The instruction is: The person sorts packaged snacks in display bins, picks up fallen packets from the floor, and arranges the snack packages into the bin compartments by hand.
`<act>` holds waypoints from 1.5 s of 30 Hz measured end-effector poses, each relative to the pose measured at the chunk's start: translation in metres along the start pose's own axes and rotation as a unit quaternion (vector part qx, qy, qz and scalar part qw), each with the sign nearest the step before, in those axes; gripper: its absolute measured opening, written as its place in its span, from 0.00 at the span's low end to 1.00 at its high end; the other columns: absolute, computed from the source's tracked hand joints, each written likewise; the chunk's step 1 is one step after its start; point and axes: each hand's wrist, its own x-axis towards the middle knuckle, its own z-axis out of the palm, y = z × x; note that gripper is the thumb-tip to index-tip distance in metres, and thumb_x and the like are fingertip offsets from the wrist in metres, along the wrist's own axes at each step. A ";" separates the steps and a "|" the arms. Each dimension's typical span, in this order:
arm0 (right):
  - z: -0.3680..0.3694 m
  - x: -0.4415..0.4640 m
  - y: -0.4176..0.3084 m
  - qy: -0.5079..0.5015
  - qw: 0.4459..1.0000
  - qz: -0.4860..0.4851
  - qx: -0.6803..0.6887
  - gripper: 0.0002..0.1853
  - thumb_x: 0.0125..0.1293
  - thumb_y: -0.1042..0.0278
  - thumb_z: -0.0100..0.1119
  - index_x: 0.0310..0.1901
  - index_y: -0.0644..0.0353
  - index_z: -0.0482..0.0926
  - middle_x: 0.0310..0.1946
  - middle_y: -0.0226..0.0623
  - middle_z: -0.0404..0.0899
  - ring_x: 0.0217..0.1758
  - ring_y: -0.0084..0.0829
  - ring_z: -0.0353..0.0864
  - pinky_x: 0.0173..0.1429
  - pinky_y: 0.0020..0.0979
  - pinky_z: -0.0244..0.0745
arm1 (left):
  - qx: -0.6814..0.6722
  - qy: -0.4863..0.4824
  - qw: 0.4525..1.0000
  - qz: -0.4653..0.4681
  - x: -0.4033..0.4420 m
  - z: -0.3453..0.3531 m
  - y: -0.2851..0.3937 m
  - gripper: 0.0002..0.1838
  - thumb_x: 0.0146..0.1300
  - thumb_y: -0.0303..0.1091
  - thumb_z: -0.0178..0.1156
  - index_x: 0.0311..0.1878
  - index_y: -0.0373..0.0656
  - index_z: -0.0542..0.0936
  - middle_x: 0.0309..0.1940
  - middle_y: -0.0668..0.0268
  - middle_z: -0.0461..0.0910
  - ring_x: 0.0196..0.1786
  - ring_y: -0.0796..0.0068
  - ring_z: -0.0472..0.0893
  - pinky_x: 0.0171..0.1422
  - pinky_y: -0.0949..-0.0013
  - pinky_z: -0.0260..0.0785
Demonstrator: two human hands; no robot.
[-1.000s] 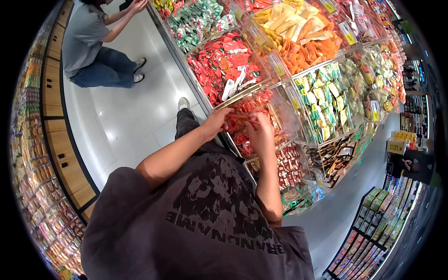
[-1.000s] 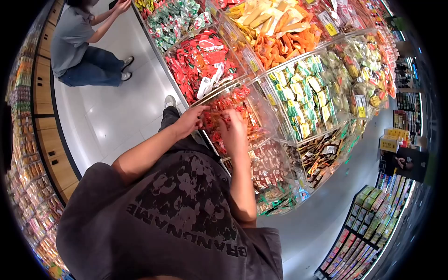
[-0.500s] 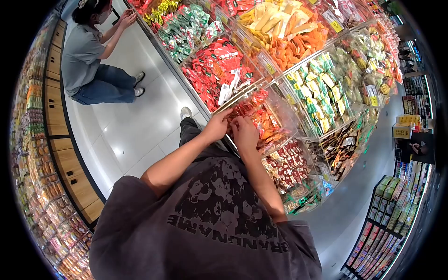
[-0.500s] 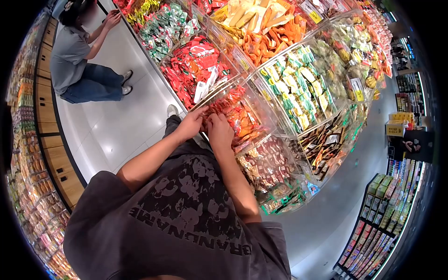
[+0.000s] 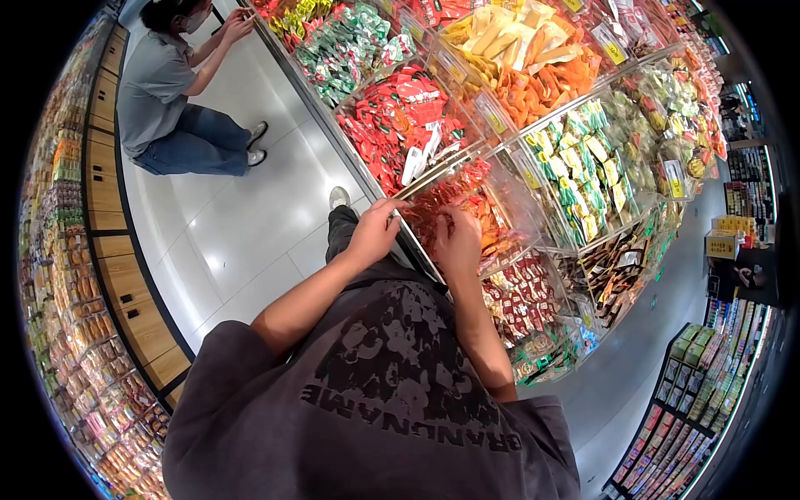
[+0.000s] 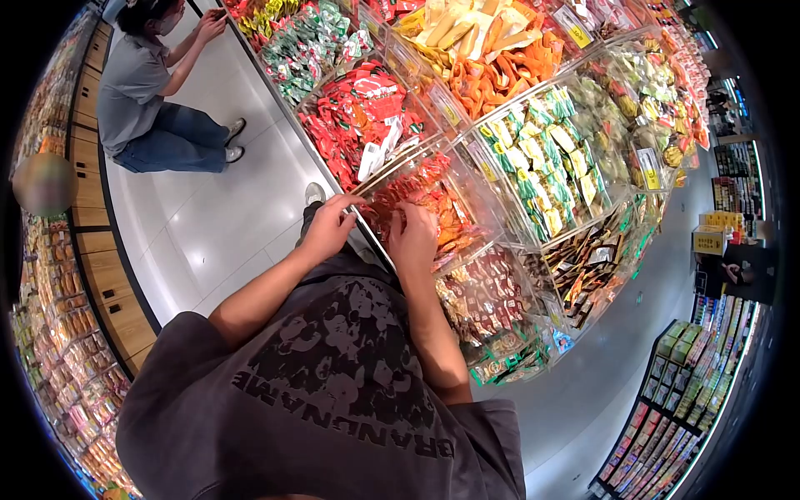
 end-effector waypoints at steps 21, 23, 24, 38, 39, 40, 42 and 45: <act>0.023 0.001 0.002 0.089 0.985 0.043 -0.141 0.04 0.56 0.67 0.70 0.33 0.50 0.85 0.30 0.32 0.84 0.48 0.36 0.77 0.54 0.44 0.58 | 0.306 -0.033 0.862 0.404 0.063 -0.008 0.001 0.14 0.56 0.31 0.63 0.46 0.51 0.87 0.31 0.74 0.80 0.43 0.71 0.77 0.49 0.64 0.65; 0.020 0.002 -0.007 0.101 0.984 0.024 -0.145 0.04 0.55 0.68 0.70 0.31 0.50 0.83 0.27 0.28 0.83 0.46 0.35 0.77 0.53 0.45 0.55 | 0.294 -0.068 0.863 0.405 0.067 -0.011 -0.001 0.16 0.59 0.33 0.65 0.51 0.50 0.84 0.33 0.74 0.80 0.44 0.72 0.77 0.49 0.64 0.62; 0.023 0.003 -0.005 0.117 0.982 0.018 -0.145 0.05 0.55 0.68 0.71 0.30 0.50 0.83 0.25 0.27 0.82 0.44 0.33 0.78 0.52 0.45 0.55 | 0.283 -0.082 0.869 0.398 0.070 -0.013 -0.002 0.16 0.59 0.34 0.66 0.52 0.51 0.83 0.34 0.74 0.80 0.46 0.74 0.78 0.49 0.64 0.61; 0.031 0.009 -0.013 0.109 0.980 0.118 -0.122 0.02 0.57 0.66 0.72 0.32 0.49 0.87 0.26 0.29 0.85 0.40 0.35 0.81 0.57 0.46 0.55 | 0.284 -0.150 0.829 0.458 0.088 -0.024 -0.019 0.10 0.61 0.38 0.66 0.46 0.55 0.83 0.36 0.80 0.81 0.53 0.78 0.77 0.56 0.56 0.51; 0.030 0.010 -0.014 0.106 0.981 0.127 -0.099 0.03 0.57 0.67 0.71 0.33 0.50 0.86 0.27 0.30 0.85 0.41 0.36 0.81 0.57 0.46 0.57 | 0.282 -0.155 0.827 0.461 0.090 -0.022 -0.018 0.10 0.61 0.38 0.66 0.46 0.55 0.83 0.36 0.80 0.81 0.53 0.78 0.77 0.56 0.56 0.51; 0.029 0.010 -0.015 0.103 0.983 0.135 -0.076 0.04 0.58 0.68 0.71 0.35 0.51 0.86 0.28 0.32 0.85 0.42 0.37 0.81 0.57 0.46 0.58 | 0.284 -0.153 0.831 0.454 0.092 -0.020 -0.017 0.09 0.61 0.37 0.66 0.45 0.54 0.83 0.36 0.80 0.80 0.52 0.78 0.77 0.56 0.56 0.51; 0.018 0.010 -0.028 0.117 0.980 0.128 -0.100 0.05 0.58 0.71 0.69 0.36 0.54 0.84 0.31 0.35 0.85 0.42 0.40 0.80 0.55 0.44 0.63 | 0.284 -0.155 0.832 0.450 0.096 -0.017 -0.013 0.08 0.61 0.37 0.65 0.44 0.54 0.83 0.36 0.79 0.80 0.51 0.78 0.77 0.56 0.56 0.50; 0.008 0.002 -0.035 0.155 0.976 0.106 -0.110 0.06 0.58 0.76 0.66 0.38 0.58 0.83 0.36 0.39 0.84 0.45 0.44 0.80 0.54 0.44 0.70 | 0.304 -0.139 0.817 0.471 0.099 -0.015 -0.007 0.11 0.58 0.39 0.70 0.44 0.53 0.83 0.38 0.80 0.80 0.49 0.74 0.76 0.55 0.57 0.53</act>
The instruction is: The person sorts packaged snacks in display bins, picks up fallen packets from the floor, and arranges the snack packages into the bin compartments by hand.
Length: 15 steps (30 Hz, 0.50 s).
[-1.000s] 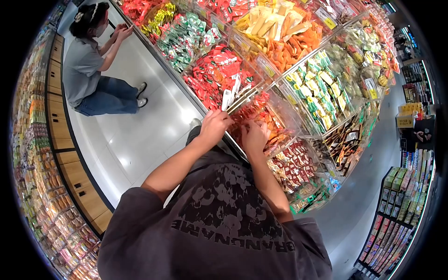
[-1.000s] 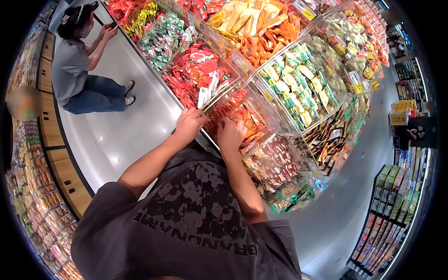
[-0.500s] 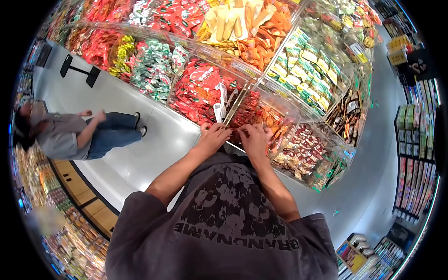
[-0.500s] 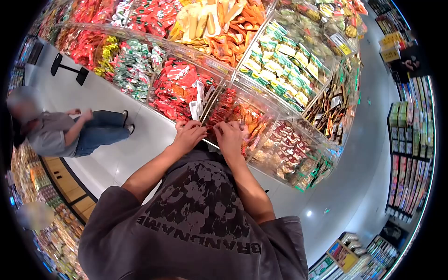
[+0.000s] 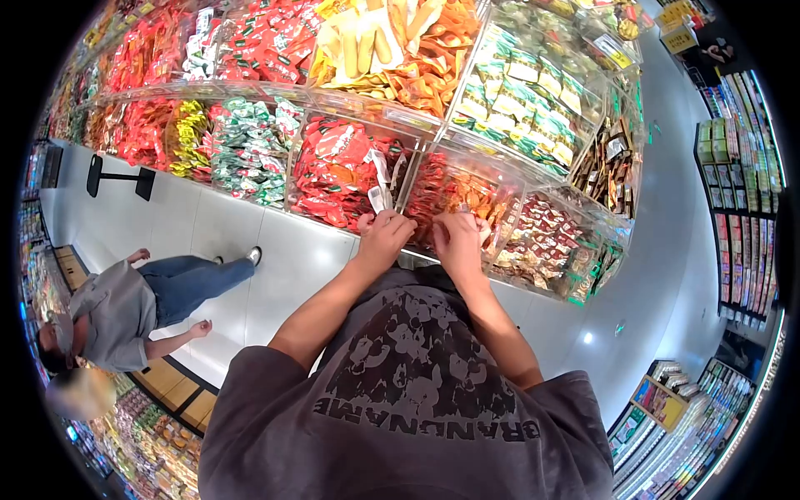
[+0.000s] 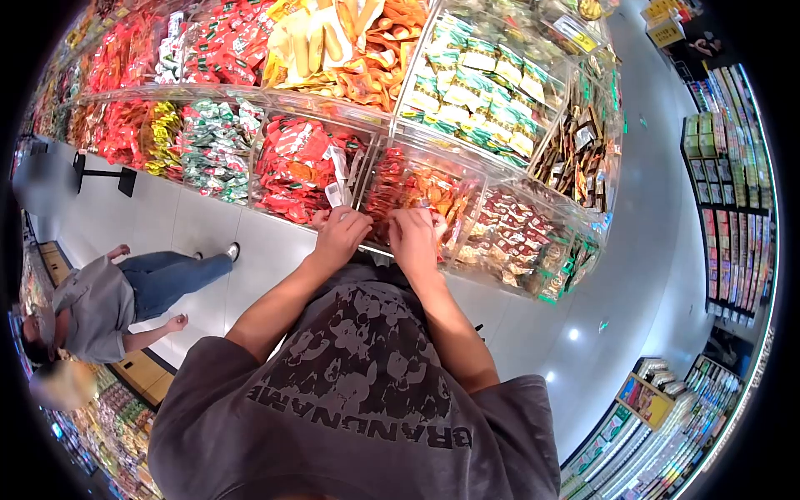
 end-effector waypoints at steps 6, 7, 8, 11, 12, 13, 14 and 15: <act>-0.018 -0.021 0.024 0.086 0.996 0.025 0.011 0.13 0.60 0.80 0.63 0.47 0.65 0.82 0.53 0.46 0.79 0.57 0.50 0.78 0.64 0.43 0.72 | -0.013 -0.015 1.000 0.008 -0.010 0.001 -0.003 0.15 0.58 0.40 0.70 0.49 0.57 0.84 0.56 0.77 0.77 0.60 0.69 0.69 0.60 0.55 0.52; -0.020 -0.025 0.025 0.087 0.993 0.072 0.026 0.16 0.59 0.80 0.64 0.50 0.66 0.81 0.55 0.48 0.78 0.60 0.50 0.77 0.66 0.43 0.72 | -0.023 -0.029 0.999 0.002 -0.012 0.000 -0.002 0.17 0.58 0.40 0.70 0.51 0.57 0.83 0.59 0.77 0.76 0.61 0.69 0.69 0.61 0.54 0.51; -0.023 -0.028 0.027 0.088 0.988 0.119 0.042 0.19 0.59 0.79 0.65 0.54 0.67 0.80 0.57 0.50 0.77 0.62 0.51 0.76 0.67 0.42 0.71 | -0.032 -0.044 0.999 -0.004 -0.013 -0.002 -0.002 0.18 0.58 0.40 0.70 0.53 0.57 0.83 0.62 0.76 0.75 0.61 0.68 0.68 0.63 0.54 0.50; -0.027 -0.032 0.028 0.046 0.987 0.149 0.022 0.34 0.59 0.72 0.71 0.67 0.67 0.70 0.66 0.55 0.68 0.69 0.53 0.70 0.73 0.43 0.68 | -0.046 -0.059 0.997 0.021 -0.014 -0.006 -0.002 0.21 0.58 0.41 0.71 0.55 0.56 0.83 0.65 0.74 0.74 0.62 0.67 0.68 0.64 0.53 0.49; -0.028 -0.030 0.026 0.030 0.985 0.169 0.016 0.39 0.58 0.70 0.73 0.70 0.67 0.66 0.68 0.57 0.65 0.71 0.53 0.68 0.74 0.43 0.67 | -0.052 -0.058 0.996 0.031 -0.013 -0.008 -0.002 0.21 0.58 0.41 0.71 0.56 0.56 0.82 0.65 0.73 0.74 0.62 0.67 0.68 0.64 0.54 0.50; -0.026 -0.026 0.023 0.003 0.984 0.180 0.004 0.50 0.53 0.61 0.79 0.75 0.61 0.61 0.75 0.61 0.54 0.76 0.58 0.59 0.76 0.45 0.64 | -0.053 -0.060 0.996 0.034 -0.012 -0.010 -0.002 0.21 0.58 0.41 0.71 0.56 0.56 0.82 0.65 0.73 0.74 0.62 0.67 0.68 0.64 0.54 0.50; -0.025 -0.023 0.019 0.006 0.983 0.183 0.005 0.50 0.53 0.61 0.79 0.75 0.61 0.61 0.75 0.61 0.54 0.76 0.58 0.59 0.76 0.45 0.64 | -0.067 -0.056 0.996 0.034 -0.010 -0.013 -0.001 0.21 0.58 0.40 0.71 0.56 0.55 0.82 0.65 0.73 0.73 0.62 0.67 0.69 0.64 0.54 0.51; -0.031 -0.014 0.003 -0.029 0.980 0.194 -0.029 0.52 0.50 0.58 0.81 0.75 0.57 0.61 0.76 0.61 0.49 0.78 0.61 0.55 0.77 0.47 0.61 | -0.082 -0.052 0.995 0.036 -0.008 -0.015 -0.002 0.22 0.59 0.39 0.71 0.57 0.55 0.81 0.65 0.72 0.73 0.63 0.68 0.69 0.65 0.55 0.52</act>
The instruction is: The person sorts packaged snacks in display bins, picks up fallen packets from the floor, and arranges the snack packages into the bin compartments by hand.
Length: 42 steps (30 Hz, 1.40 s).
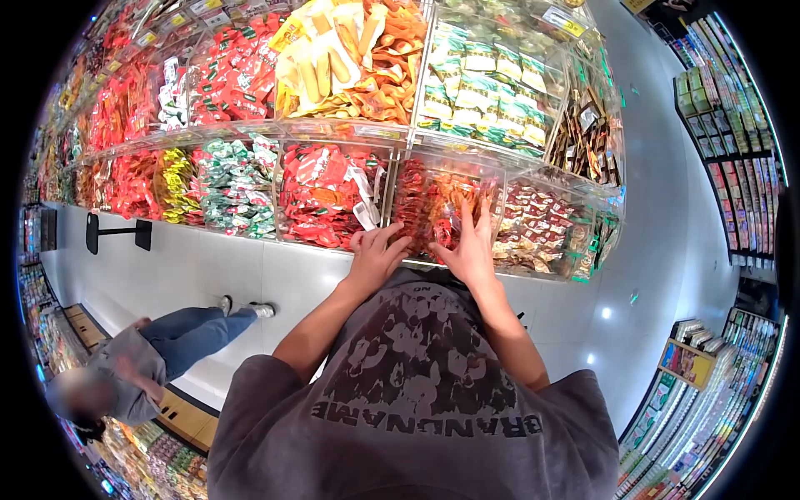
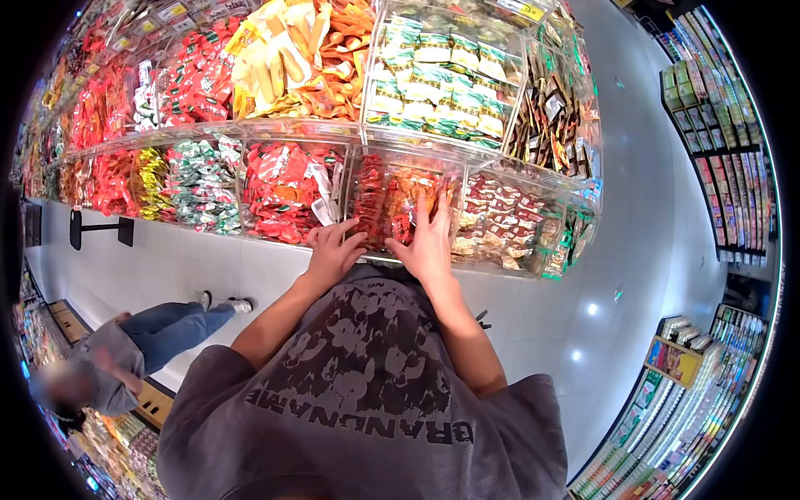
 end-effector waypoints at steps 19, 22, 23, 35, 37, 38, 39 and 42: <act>0.013 0.064 -0.003 -0.118 0.965 -0.057 -0.228 0.63 0.42 0.42 0.82 0.79 0.48 0.56 0.79 0.51 0.49 0.83 0.53 0.44 0.80 0.59 0.44 | 0.009 0.064 0.996 -0.059 -0.041 -0.032 -0.024 0.21 0.57 0.39 0.72 0.55 0.54 0.82 0.65 0.67 0.73 0.62 0.62 0.69 0.67 0.54 0.54; 0.013 0.094 -0.004 -0.204 0.947 -0.022 -0.249 0.65 0.42 0.35 0.79 0.79 0.51 0.55 0.78 0.53 0.55 0.82 0.51 0.51 0.80 0.56 0.46 | 0.015 0.054 0.997 -0.044 -0.051 -0.034 -0.028 0.23 0.55 0.38 0.73 0.56 0.53 0.82 0.66 0.65 0.72 0.62 0.60 0.69 0.66 0.54 0.55; 0.012 0.104 -0.004 -0.246 0.934 -0.004 -0.260 0.64 0.42 0.35 0.79 0.79 0.51 0.55 0.76 0.53 0.58 0.81 0.51 0.54 0.80 0.54 0.49 | 0.008 0.050 0.998 -0.041 -0.053 -0.035 -0.029 0.23 0.56 0.37 0.73 0.56 0.52 0.82 0.66 0.65 0.72 0.62 0.60 0.70 0.66 0.55 0.55; 0.014 0.124 -0.001 -0.288 0.906 0.027 -0.308 0.55 0.44 0.35 0.77 0.75 0.44 0.65 0.71 0.47 0.71 0.73 0.48 0.70 0.73 0.46 0.68 | 0.001 0.059 0.996 -0.065 -0.081 -0.048 -0.035 0.21 0.57 0.33 0.71 0.55 0.51 0.82 0.65 0.63 0.74 0.56 0.62 0.74 0.63 0.57 0.56; 0.013 0.124 -0.004 -0.295 0.904 0.035 -0.306 0.55 0.45 0.36 0.77 0.75 0.44 0.65 0.71 0.48 0.70 0.74 0.47 0.70 0.74 0.46 0.67 | 0.001 0.063 0.996 -0.065 -0.080 -0.051 -0.032 0.20 0.57 0.32 0.70 0.54 0.51 0.82 0.63 0.64 0.76 0.55 0.62 0.75 0.62 0.57 0.56; 0.014 0.123 -0.005 -0.299 0.904 0.039 -0.303 0.55 0.45 0.36 0.77 0.75 0.44 0.65 0.72 0.48 0.69 0.74 0.47 0.69 0.74 0.47 0.67 | -0.003 0.056 0.996 -0.067 -0.081 -0.051 -0.032 0.19 0.57 0.31 0.70 0.54 0.51 0.82 0.62 0.65 0.77 0.56 0.62 0.76 0.62 0.58 0.56; 0.014 0.122 -0.004 -0.302 0.904 0.043 -0.300 0.54 0.45 0.36 0.76 0.75 0.44 0.65 0.73 0.48 0.68 0.74 0.47 0.69 0.74 0.47 0.66 | -0.007 0.049 0.996 -0.069 -0.081 -0.051 -0.032 0.19 0.58 0.30 0.69 0.54 0.50 0.82 0.61 0.66 0.78 0.56 0.63 0.76 0.62 0.58 0.57; 0.026 0.113 0.009 -0.244 0.926 0.019 -0.288 0.57 0.44 0.35 0.76 0.77 0.45 0.62 0.70 0.52 0.70 0.73 0.51 0.71 0.75 0.45 0.65 | -0.026 0.045 0.996 -0.071 -0.078 -0.049 -0.031 0.18 0.58 0.28 0.68 0.53 0.50 0.82 0.58 0.68 0.79 0.57 0.64 0.76 0.63 0.58 0.57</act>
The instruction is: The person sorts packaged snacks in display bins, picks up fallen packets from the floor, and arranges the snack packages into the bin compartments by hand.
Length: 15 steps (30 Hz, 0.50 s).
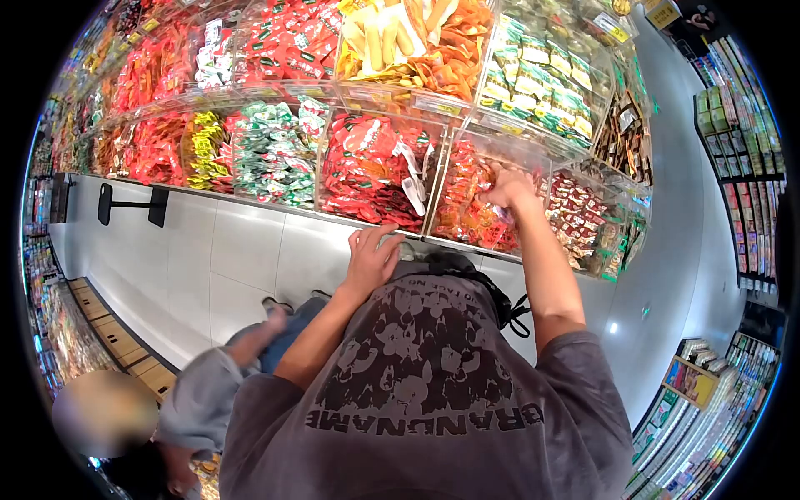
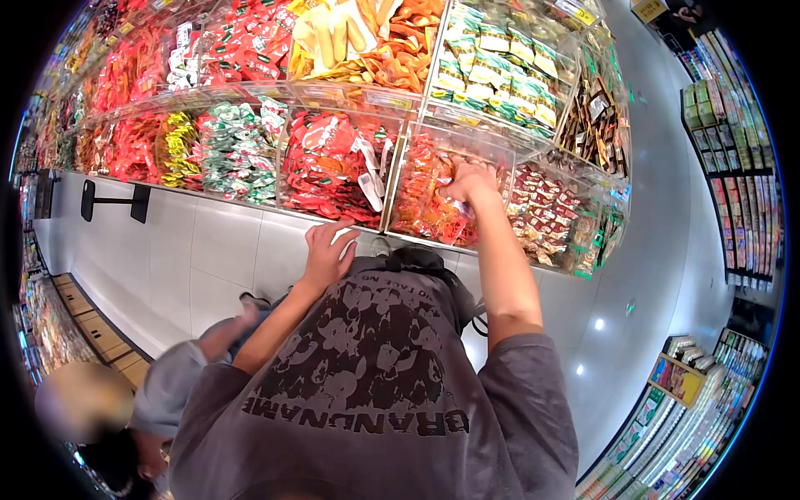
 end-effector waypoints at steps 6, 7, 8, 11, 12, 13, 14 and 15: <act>-0.011 0.010 0.010 -0.089 0.992 -0.036 0.081 0.57 0.47 0.41 0.76 0.78 0.46 0.57 0.69 0.54 0.72 0.71 0.46 0.74 0.75 0.46 0.63 | -0.031 -0.010 0.998 0.062 0.024 0.015 0.013 0.17 0.57 0.26 0.67 0.51 0.49 0.82 0.55 0.68 0.80 0.56 0.65 0.78 0.63 0.57 0.57; -0.017 0.008 0.009 -0.118 0.982 -0.070 0.126 0.59 0.47 0.43 0.76 0.80 0.45 0.55 0.69 0.54 0.72 0.71 0.47 0.74 0.76 0.46 0.62 | -0.037 -0.019 0.996 0.079 0.028 0.017 0.016 0.18 0.56 0.25 0.67 0.51 0.49 0.82 0.55 0.68 0.80 0.55 0.65 0.78 0.63 0.57 0.58; -0.026 0.003 0.014 -0.199 0.958 -0.067 0.197 0.62 0.47 0.43 0.77 0.81 0.42 0.50 0.73 0.53 0.67 0.75 0.46 0.69 0.78 0.44 0.60 | -0.038 -0.015 0.995 0.088 0.029 0.019 0.020 0.19 0.55 0.24 0.67 0.51 0.49 0.82 0.54 0.69 0.80 0.53 0.67 0.79 0.63 0.57 0.59; -0.005 0.024 0.023 -0.171 0.967 -0.084 0.170 0.63 0.48 0.40 0.77 0.82 0.39 0.47 0.76 0.51 0.62 0.78 0.45 0.63 0.79 0.41 0.60 | -0.046 -0.021 0.992 0.117 0.026 0.026 0.019 0.20 0.54 0.24 0.67 0.51 0.48 0.82 0.53 0.69 0.80 0.52 0.68 0.79 0.62 0.58 0.59; -0.009 0.021 0.021 -0.185 0.961 -0.092 0.183 0.61 0.50 0.39 0.76 0.82 0.41 0.47 0.79 0.49 0.57 0.81 0.44 0.58 0.80 0.39 0.58 | -0.037 -0.030 0.992 0.116 0.026 0.025 0.019 0.22 0.52 0.26 0.68 0.53 0.48 0.81 0.55 0.69 0.79 0.55 0.68 0.78 0.63 0.57 0.60; -0.001 0.026 0.022 -0.186 0.961 -0.093 0.182 0.61 0.50 0.39 0.76 0.82 0.41 0.47 0.79 0.49 0.57 0.81 0.44 0.58 0.80 0.39 0.58 | -0.036 -0.029 0.992 0.115 0.026 0.026 0.020 0.22 0.52 0.26 0.68 0.53 0.48 0.81 0.55 0.69 0.79 0.55 0.68 0.78 0.63 0.57 0.60; 0.011 0.034 0.021 -0.136 0.969 -0.089 0.184 0.59 0.51 0.40 0.76 0.80 0.47 0.52 0.76 0.50 0.62 0.78 0.45 0.64 0.78 0.40 0.61 | -0.045 -0.021 0.994 0.097 0.025 0.026 0.020 0.21 0.53 0.24 0.67 0.52 0.48 0.81 0.54 0.69 0.80 0.53 0.67 0.79 0.63 0.58 0.60; 0.015 0.034 0.017 -0.086 0.975 -0.085 0.186 0.57 0.51 0.42 0.76 0.79 0.52 0.57 0.73 0.52 0.67 0.75 0.46 0.69 0.77 0.41 0.64 | -0.054 -0.013 0.995 0.079 0.024 0.025 0.021 0.20 0.54 0.22 0.66 0.51 0.48 0.82 0.53 0.68 0.80 0.50 0.67 0.79 0.62 0.59 0.60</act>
